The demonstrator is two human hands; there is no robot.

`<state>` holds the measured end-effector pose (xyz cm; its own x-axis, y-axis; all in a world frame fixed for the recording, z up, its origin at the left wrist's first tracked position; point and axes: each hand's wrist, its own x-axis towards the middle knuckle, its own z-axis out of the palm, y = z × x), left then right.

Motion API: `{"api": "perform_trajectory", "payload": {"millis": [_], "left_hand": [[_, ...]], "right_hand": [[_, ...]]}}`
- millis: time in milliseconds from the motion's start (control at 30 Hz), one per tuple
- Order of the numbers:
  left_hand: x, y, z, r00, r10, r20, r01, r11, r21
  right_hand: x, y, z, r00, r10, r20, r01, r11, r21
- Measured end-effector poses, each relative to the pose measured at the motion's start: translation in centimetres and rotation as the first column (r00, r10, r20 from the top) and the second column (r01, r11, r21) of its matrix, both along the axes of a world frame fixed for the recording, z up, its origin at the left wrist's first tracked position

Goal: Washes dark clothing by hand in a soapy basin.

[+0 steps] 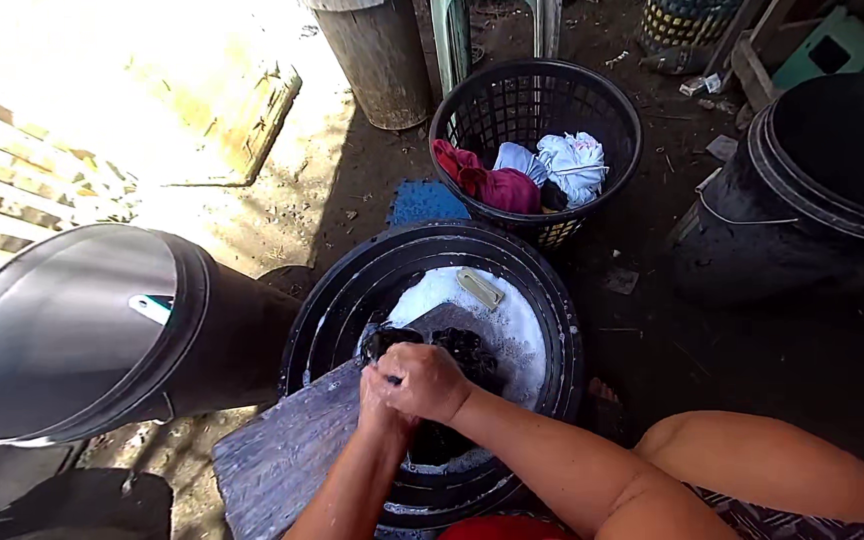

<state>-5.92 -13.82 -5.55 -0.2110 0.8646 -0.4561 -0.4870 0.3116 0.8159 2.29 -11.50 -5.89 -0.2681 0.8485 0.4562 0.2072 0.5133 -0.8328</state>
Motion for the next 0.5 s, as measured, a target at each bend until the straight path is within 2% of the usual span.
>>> {"api": "perform_trajectory", "payload": {"millis": [67,133,167,200,233,267,300,333,367,400,433,467,500], "left_hand": [[2.0,-0.3,3.7,0.998,-0.003,-0.055,-0.005,0.990,-0.141],[0.7,-0.9,4.2,0.982,-0.050,-0.180,0.021,0.986,-0.163],[-1.4,-1.2,3.6,0.945,-0.091,-0.314,0.034,0.982,-0.184],[-4.4,-1.4,2.5,0.847,-0.177,-0.501,0.060,0.969,-0.242],[-7.9,-1.4,1.3,0.657,-0.329,-0.678,0.102,0.930,-0.352],[-11.6,-1.6,0.4,0.409,-0.515,-0.753,0.127,0.849,-0.512],[-14.7,-1.8,-0.2,0.156,-0.671,-0.725,0.108,0.741,-0.663],[-17.0,-2.2,-0.7,-0.019,-0.736,-0.676,0.075,0.674,-0.735],[-18.3,-2.5,-0.7,-0.106,-0.727,-0.679,0.052,0.678,-0.734],[-18.6,-2.5,-0.4,-0.152,-0.683,-0.714,0.041,0.718,-0.695],[-17.9,-2.2,0.1,-0.174,-0.613,-0.771,0.061,0.775,-0.630],[-16.7,-1.8,0.5,-0.188,-0.524,-0.830,0.120,0.827,-0.549],[-15.1,-1.2,0.5,-0.187,-0.425,-0.886,0.210,0.863,-0.458]], "right_hand": [[2.8,3.2,-2.0,0.983,-0.139,0.121,0.163,0.963,-0.216],[4.0,5.1,-3.4,0.967,-0.165,0.196,0.225,0.914,-0.339],[3.7,5.2,-2.9,0.976,-0.129,0.173,0.186,0.911,-0.368],[3.2,5.1,-1.6,0.994,-0.048,0.094,0.083,0.907,-0.414],[2.8,5.1,0.2,0.998,0.063,-0.029,-0.069,0.884,-0.463],[2.6,5.1,1.9,0.971,0.180,-0.157,-0.236,0.824,-0.515],[2.6,5.1,3.0,0.940,0.250,-0.230,-0.338,0.758,-0.558],[3.0,5.5,2.8,0.942,0.254,-0.217,-0.334,0.721,-0.606],[3.7,6.2,1.1,0.971,0.201,-0.128,-0.235,0.710,-0.664],[4.7,7.1,-1.3,0.986,0.158,0.056,-0.071,0.697,-0.714],[6.1,7.7,-3.3,0.939,0.195,0.283,0.093,0.649,-0.755],[7.4,7.9,-4.6,0.819,0.311,0.482,0.234,0.587,-0.775],[8.4,7.6,-5.5,0.657,0.445,0.609,0.349,0.537,-0.768]]}}
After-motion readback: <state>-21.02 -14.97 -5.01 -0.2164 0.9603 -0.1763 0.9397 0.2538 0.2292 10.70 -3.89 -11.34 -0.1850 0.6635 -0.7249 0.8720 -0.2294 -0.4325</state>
